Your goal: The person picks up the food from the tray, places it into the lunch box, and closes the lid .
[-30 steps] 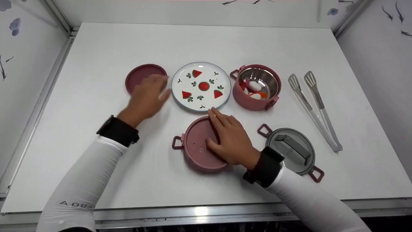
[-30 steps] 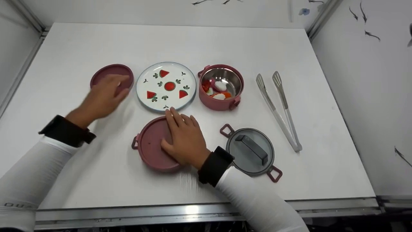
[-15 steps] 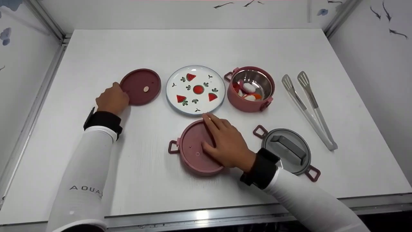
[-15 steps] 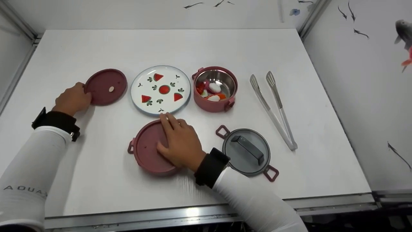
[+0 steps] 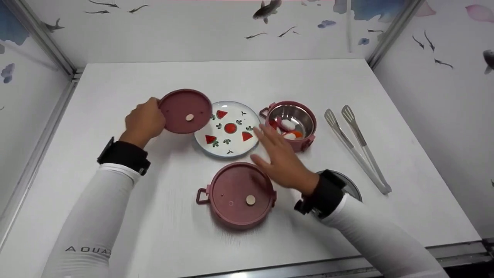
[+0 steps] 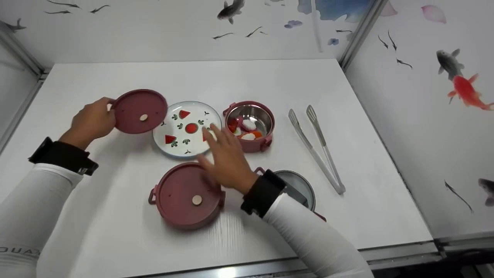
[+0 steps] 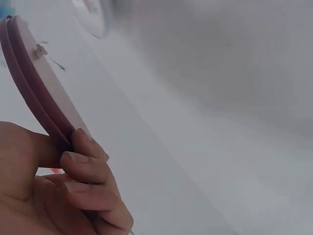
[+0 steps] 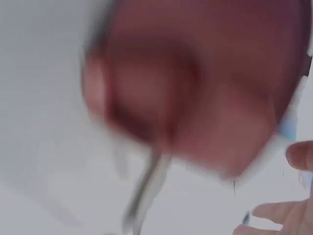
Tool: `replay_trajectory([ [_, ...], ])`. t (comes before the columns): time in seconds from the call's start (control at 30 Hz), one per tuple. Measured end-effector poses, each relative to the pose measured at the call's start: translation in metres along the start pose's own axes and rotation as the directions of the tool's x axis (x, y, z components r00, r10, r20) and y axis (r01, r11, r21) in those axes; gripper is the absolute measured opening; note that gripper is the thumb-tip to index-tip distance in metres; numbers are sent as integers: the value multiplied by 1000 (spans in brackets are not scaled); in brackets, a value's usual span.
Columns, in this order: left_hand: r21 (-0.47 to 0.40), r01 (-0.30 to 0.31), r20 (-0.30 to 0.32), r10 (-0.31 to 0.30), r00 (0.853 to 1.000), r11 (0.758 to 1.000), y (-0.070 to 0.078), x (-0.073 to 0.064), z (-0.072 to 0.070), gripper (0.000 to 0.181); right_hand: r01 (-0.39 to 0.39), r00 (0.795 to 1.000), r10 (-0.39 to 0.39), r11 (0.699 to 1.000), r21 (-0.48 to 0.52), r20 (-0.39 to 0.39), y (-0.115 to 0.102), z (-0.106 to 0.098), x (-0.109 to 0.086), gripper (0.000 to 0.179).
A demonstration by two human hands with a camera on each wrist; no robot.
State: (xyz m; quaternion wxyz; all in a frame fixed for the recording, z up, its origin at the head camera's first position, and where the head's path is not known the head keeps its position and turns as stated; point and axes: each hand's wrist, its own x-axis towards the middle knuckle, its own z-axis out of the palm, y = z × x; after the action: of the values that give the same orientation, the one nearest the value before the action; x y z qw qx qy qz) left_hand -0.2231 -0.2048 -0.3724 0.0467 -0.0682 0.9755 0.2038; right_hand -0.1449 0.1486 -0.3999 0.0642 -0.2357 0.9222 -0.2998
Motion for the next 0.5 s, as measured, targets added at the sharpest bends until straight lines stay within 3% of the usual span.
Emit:
replay_trajectory([
  [0.17, -52, -133, 67, 136, 988, 990, 93, 3, 24, 44, -72, 983, 98, 983, 170, -153, 28, -39, 27, 70],
  [0.3, -35, -258, 113, 260, 959, 966, 157, 6, 54, 48, -106, 956, 169, 961, 257, -238, 53, -55, 46, 66],
  [0.4, 20, -341, 121, 336, 934, 940, 191, 9, 75, 38, -137, 925, 235, 939, 315, -297, 72, -59, 55, 60],
  [0.5, 55, -375, 130, 365, 922, 926, 212, 13, 93, 33, -166, 889, 289, 926, 340, -354, 90, -60, 60, 55],
])
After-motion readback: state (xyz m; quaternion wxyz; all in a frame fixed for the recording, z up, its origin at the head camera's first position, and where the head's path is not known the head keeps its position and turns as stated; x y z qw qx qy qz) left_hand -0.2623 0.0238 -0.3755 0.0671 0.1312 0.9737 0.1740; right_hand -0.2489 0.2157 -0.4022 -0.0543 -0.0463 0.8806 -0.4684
